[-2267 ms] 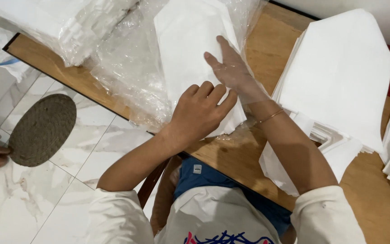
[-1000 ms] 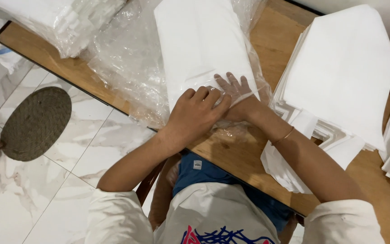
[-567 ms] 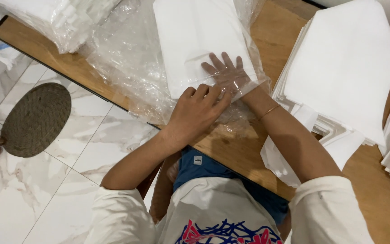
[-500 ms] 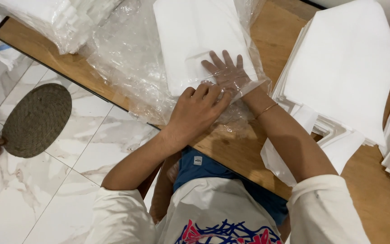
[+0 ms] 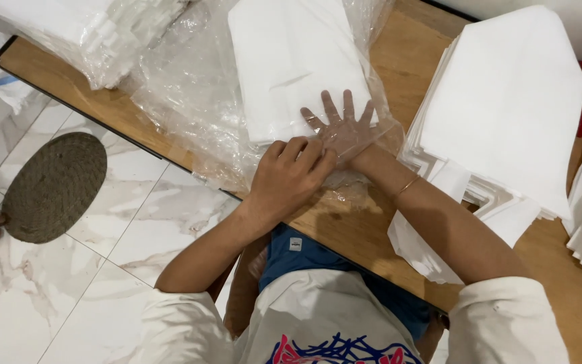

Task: Folding white non-woven bags and inserting them into clear plastic sleeves for packaging.

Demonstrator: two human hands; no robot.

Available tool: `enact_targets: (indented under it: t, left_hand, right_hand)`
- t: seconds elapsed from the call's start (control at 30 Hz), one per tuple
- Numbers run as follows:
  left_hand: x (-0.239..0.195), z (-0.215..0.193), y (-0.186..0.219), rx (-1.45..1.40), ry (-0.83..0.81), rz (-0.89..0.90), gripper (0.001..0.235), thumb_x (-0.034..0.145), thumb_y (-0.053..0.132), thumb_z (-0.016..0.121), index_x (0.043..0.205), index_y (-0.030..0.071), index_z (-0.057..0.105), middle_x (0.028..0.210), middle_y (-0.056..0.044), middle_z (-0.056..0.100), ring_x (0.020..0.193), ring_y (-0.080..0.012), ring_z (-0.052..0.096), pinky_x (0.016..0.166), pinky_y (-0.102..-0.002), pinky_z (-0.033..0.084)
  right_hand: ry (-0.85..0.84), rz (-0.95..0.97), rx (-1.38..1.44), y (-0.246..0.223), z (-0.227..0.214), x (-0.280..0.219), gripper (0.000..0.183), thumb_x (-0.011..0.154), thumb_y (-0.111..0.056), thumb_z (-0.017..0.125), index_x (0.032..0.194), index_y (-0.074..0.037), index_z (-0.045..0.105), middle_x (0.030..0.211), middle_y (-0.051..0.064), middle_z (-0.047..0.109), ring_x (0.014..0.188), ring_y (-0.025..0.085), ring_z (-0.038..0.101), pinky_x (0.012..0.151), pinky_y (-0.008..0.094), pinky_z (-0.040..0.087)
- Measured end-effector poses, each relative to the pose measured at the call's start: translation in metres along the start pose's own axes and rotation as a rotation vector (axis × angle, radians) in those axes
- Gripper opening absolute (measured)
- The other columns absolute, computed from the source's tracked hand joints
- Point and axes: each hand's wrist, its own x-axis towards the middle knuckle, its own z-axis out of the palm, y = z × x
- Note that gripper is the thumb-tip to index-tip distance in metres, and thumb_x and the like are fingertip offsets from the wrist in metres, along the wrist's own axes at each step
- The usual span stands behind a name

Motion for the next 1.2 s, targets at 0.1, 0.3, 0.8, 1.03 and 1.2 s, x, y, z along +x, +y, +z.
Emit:
enact_targets:
  t: [0.1, 0.3, 0.8, 1.03, 1.2]
  left_hand:
    - [0.001, 0.001, 0.002, -0.045, 0.017, -0.013, 0.011, 0.081, 0.006, 0.047, 0.075, 0.011, 0.055, 0.068, -0.004, 0.045, 0.064, -0.0205, 0.052, 0.050, -0.026, 0.040]
    - [0.005, -0.006, 0.011, -0.026, 0.023, -0.025, 0.014, 0.081, 0.003, 0.044, 0.077, 0.012, 0.054, 0.069, -0.004, 0.044, 0.067, -0.0204, 0.052, 0.053, -0.026, 0.041]
    - [0.074, 0.064, 0.118, -1.363, -0.152, 0.031, 0.048, 0.088, 0.035, 0.050, 0.127, 0.012, 0.035, 0.107, -0.012, 0.051, 0.106, -0.0335, 0.049, 0.093, -0.046, 0.038]
    - [0.095, 0.095, 0.094, -0.940, -0.839, 0.020, 0.056, 0.088, 0.045, 0.036, 0.123, 0.002, 0.040, 0.117, -0.025, 0.046, 0.115, -0.0404, 0.037, 0.094, -0.056, 0.020]
    - [0.078, 0.104, 0.084, -1.050, -0.847, 0.014, 0.054, 0.084, 0.044, 0.045, 0.120, 0.004, 0.044, 0.115, -0.023, 0.049, 0.113, -0.0379, 0.040, 0.096, -0.056, 0.018]
  right_hand:
    - [0.134, -0.033, 0.399, -0.002, 0.014, -0.011, 0.050, 0.082, -0.061, 0.018, 0.125, -0.035, 0.024, 0.139, 0.003, 0.021, 0.126, 0.035, 0.022, 0.098, 0.067, 0.016]
    - [0.520, -0.117, 1.600, -0.009, 0.040, -0.025, 0.053, 0.082, -0.059, 0.021, 0.130, -0.036, 0.013, 0.140, 0.006, 0.016, 0.127, 0.034, 0.017, 0.098, 0.062, 0.016]
    - [0.303, 0.292, 3.904, -0.214, 0.131, -0.146, 0.021, 0.078, -0.011, 0.058, 0.097, -0.003, 0.059, 0.081, 0.015, 0.060, 0.080, 0.029, 0.059, 0.079, 0.041, 0.043]
    - [0.090, 0.720, 3.757, -0.268, 0.079, -0.155, 0.030, 0.082, -0.020, 0.061, 0.108, -0.005, 0.058, 0.106, 0.012, 0.057, 0.109, 0.035, 0.048, 0.098, 0.043, 0.030]
    - [-0.021, 0.626, 3.929, -0.264, 0.073, -0.165, 0.031, 0.081, -0.018, 0.059, 0.108, -0.004, 0.057, 0.110, 0.016, 0.055, 0.112, 0.041, 0.041, 0.099, 0.050, 0.025]
